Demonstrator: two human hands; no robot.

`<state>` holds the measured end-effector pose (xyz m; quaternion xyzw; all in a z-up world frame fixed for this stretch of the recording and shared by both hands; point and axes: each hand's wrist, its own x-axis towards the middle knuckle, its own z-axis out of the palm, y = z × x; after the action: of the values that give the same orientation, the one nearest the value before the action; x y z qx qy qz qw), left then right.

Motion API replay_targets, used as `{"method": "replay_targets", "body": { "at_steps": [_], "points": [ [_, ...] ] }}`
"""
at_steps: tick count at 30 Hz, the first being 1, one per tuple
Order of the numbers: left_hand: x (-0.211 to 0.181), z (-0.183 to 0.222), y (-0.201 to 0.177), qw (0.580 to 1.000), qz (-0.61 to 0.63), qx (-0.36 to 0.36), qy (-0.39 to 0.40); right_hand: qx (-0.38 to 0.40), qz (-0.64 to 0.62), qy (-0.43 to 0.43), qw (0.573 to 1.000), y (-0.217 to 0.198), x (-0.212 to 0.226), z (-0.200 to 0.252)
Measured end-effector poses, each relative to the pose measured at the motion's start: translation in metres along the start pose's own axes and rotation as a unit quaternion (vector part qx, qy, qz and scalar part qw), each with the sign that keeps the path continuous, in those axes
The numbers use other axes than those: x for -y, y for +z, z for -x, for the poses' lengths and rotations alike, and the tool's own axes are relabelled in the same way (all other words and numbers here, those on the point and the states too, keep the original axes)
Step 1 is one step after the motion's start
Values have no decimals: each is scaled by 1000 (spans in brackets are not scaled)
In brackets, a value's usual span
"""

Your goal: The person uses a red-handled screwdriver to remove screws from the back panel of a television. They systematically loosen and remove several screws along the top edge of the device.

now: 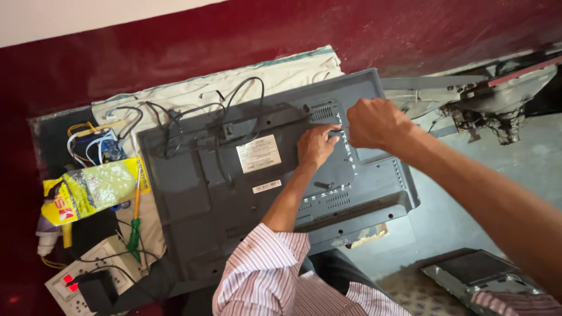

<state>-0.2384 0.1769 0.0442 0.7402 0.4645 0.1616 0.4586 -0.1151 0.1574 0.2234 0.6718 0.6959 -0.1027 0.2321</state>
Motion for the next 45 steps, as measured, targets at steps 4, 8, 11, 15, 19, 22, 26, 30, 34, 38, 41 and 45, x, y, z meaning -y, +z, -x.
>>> {"method": "replay_targets", "body": {
  "at_steps": [4,8,11,15,19,22,26,30,34,38,41,45],
  "points": [
    [-9,2,-4,994,21,-45,95,-58,-45,-112,991,2,-13,1],
    [-19,-1,-14,987,-11,-55,153,-212,-143,-165,952,-1,-10,3],
    [-21,-6,-25,988,6,-34,153,-227,-295,-57,926,-5,-9,15],
    [-19,-14,-32,981,43,-32,189,-307,-302,-34,902,-2,4,30],
    [-13,-17,-40,989,33,34,142,-299,-296,-23,907,-8,9,36],
    [-8,-15,-43,993,1,53,110,-112,-201,106,967,-11,8,32],
    [-1,-8,-37,994,-49,26,94,-142,-166,29,975,-5,-5,25],
    [1,-7,-26,991,-67,-22,112,-232,-229,-97,940,2,-14,27],
    [1,-7,-21,990,-70,-41,115,-86,-162,100,978,0,-6,26],
    [-4,-8,-22,990,-87,-16,111,-147,-183,10,972,1,-5,28],
    [-2,-5,-22,988,-93,-9,126,-228,-225,-55,946,3,-6,36],
    [0,-9,-17,983,-119,2,139,-70,-173,96,978,-2,5,38]
  ]
}}
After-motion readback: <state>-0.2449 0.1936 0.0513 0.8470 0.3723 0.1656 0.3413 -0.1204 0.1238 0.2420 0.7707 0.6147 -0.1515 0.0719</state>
